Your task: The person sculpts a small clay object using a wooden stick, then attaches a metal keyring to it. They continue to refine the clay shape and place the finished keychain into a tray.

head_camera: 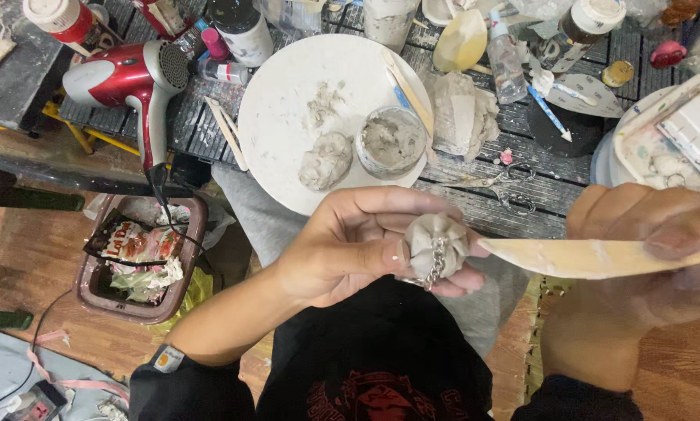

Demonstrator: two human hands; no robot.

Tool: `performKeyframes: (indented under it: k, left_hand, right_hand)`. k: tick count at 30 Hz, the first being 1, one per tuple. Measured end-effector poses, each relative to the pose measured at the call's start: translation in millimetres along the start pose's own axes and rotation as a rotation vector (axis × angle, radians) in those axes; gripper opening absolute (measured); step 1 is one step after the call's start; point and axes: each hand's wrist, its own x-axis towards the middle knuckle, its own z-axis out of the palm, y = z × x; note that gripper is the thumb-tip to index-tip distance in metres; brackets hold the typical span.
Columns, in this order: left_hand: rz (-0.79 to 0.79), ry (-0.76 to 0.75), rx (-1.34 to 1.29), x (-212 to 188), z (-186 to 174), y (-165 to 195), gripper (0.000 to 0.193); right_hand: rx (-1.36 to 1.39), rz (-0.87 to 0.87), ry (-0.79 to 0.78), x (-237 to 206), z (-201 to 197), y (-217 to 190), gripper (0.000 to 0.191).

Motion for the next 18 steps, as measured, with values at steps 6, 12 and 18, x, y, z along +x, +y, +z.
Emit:
performKeyframes:
  k: [6,12,18]
  left_hand:
    - [-0.008,0.003,-0.03,-2,0,-2,0.049]
    - [-0.006,-0.001,-0.018,-2,-1,-2,0.044]
    - [0.017,0.0,0.013,-1,-2,-2,0.042]
  right_hand:
    - [-0.006,0.002,-0.123,22,12,-7,0.04]
    - [-0.1,-0.014,-0.032,20,28,-10,0.043]
    - [-0.161,-0.032,-0.099,16,13,-8,0.044]
